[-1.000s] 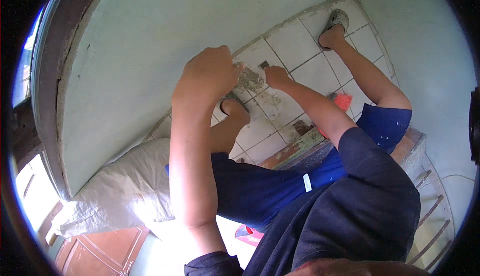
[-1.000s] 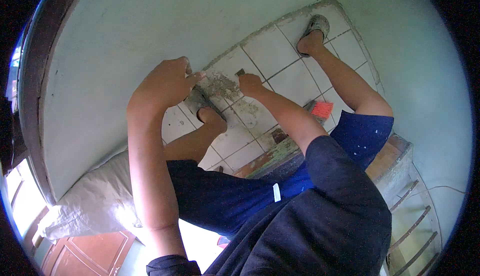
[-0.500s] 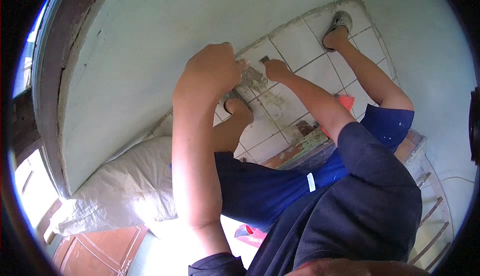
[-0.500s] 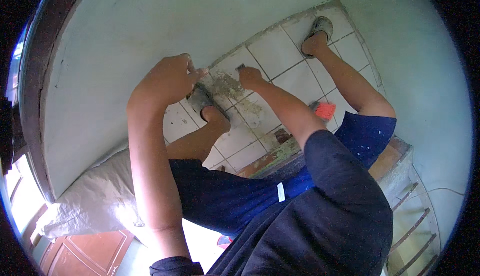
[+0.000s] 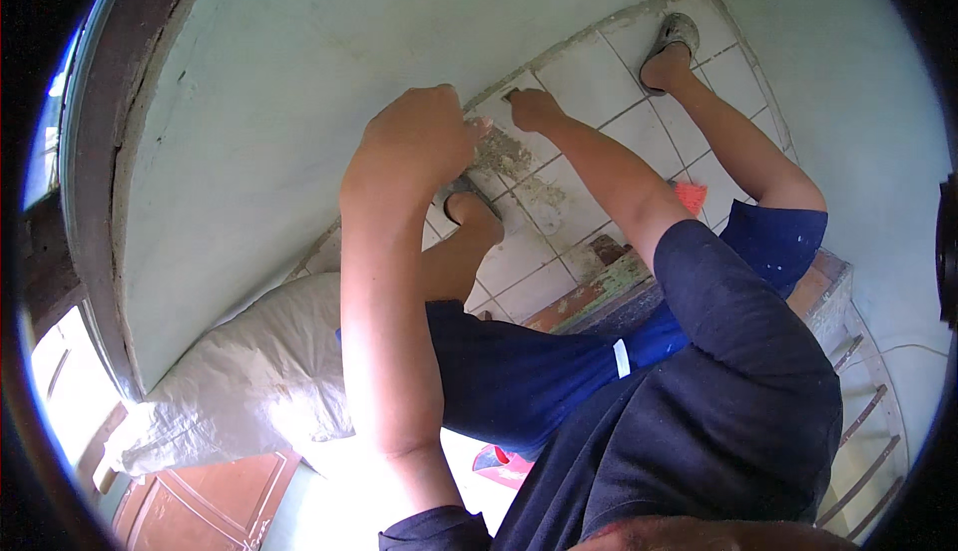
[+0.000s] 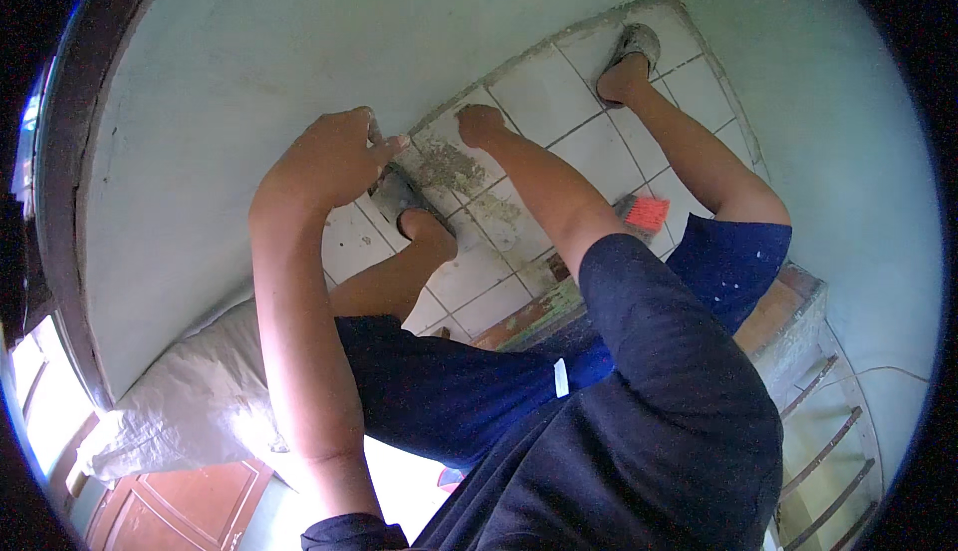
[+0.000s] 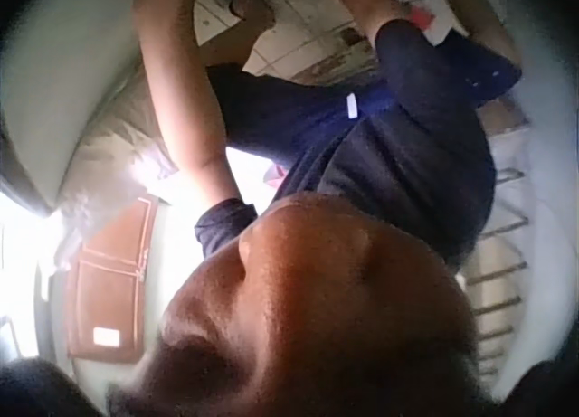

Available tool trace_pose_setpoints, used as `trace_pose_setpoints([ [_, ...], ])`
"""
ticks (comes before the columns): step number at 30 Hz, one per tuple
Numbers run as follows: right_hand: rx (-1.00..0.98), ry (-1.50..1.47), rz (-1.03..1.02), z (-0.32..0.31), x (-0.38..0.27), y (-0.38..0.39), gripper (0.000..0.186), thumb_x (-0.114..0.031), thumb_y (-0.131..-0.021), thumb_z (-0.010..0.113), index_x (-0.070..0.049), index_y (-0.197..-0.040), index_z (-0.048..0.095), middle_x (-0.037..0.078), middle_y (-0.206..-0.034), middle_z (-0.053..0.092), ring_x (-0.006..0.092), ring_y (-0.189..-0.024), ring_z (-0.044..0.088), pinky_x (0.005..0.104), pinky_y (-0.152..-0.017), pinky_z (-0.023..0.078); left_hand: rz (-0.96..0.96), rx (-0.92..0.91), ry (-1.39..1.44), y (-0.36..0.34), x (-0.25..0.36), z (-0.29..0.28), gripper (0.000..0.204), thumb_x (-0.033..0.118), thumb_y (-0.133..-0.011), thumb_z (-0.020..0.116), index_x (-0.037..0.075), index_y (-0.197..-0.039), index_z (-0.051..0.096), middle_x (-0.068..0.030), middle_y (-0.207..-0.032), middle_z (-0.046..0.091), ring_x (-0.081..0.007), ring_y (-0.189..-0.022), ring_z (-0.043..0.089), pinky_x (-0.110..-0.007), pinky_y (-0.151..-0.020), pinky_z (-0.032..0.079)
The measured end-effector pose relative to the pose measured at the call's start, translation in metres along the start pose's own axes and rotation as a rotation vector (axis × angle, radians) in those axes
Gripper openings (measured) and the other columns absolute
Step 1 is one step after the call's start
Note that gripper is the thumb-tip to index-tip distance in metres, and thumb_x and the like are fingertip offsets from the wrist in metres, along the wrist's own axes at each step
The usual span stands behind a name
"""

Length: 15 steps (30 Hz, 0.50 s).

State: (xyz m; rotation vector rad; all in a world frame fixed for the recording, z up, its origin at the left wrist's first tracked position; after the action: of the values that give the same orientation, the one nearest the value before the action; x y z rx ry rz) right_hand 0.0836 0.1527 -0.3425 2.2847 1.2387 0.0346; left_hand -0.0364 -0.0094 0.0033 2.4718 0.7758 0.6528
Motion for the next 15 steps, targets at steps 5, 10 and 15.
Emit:
trace_pose_setpoints([
  [5,-0.114,0.088,-0.028,0.034,0.049,0.096,0.025,-0.015,-0.094,0.049,-0.001,-0.104,0.066,0.021,-0.099,0.070,0.0350,-0.096,0.069,0.0483,-0.078,0.056,-0.004,0.003,-0.022,0.000,-0.001,-0.001,0.048,0.041,-0.093,0.064,-0.004,-0.108,0.066,-0.0254,-0.098,0.070,-0.0389,-0.096,0.068,-0.047,-0.085,0.052],
  [10,-0.071,0.057,-0.045,0.062,0.062,0.154,0.023,-0.013,-0.089,0.051,-0.001,-0.101,0.067,0.020,-0.092,0.070,0.0357,-0.088,0.070,0.0483,-0.074,0.057,-0.013,-0.018,-0.024,0.003,0.008,-0.001,0.047,0.041,-0.093,0.064,-0.004,-0.109,0.066,-0.0241,-0.100,0.071,-0.0379,-0.097,0.069,-0.046,-0.084,0.053],
  [15,0.007,0.000,0.039,0.039,0.043,0.080,0.023,-0.013,-0.089,0.051,-0.003,-0.100,0.069,0.020,-0.097,0.071,0.0343,-0.096,0.069,0.0471,-0.079,0.056,-0.005,-0.006,-0.020,0.002,0.017,0.001,0.046,0.040,-0.094,0.063,-0.004,-0.106,0.066,-0.0244,-0.101,0.070,-0.0386,-0.098,0.068,-0.047,-0.084,0.052],
])
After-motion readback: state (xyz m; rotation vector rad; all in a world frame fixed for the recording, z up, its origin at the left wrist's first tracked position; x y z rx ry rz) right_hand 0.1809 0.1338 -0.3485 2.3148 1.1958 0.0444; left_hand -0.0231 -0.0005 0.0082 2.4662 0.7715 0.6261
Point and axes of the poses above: each hand's wrist, its own y-axis away from the middle knuckle, its own z-axis out of the palm, x = y × z, the point moved 1 cm from there along -y, towards the middle knuckle
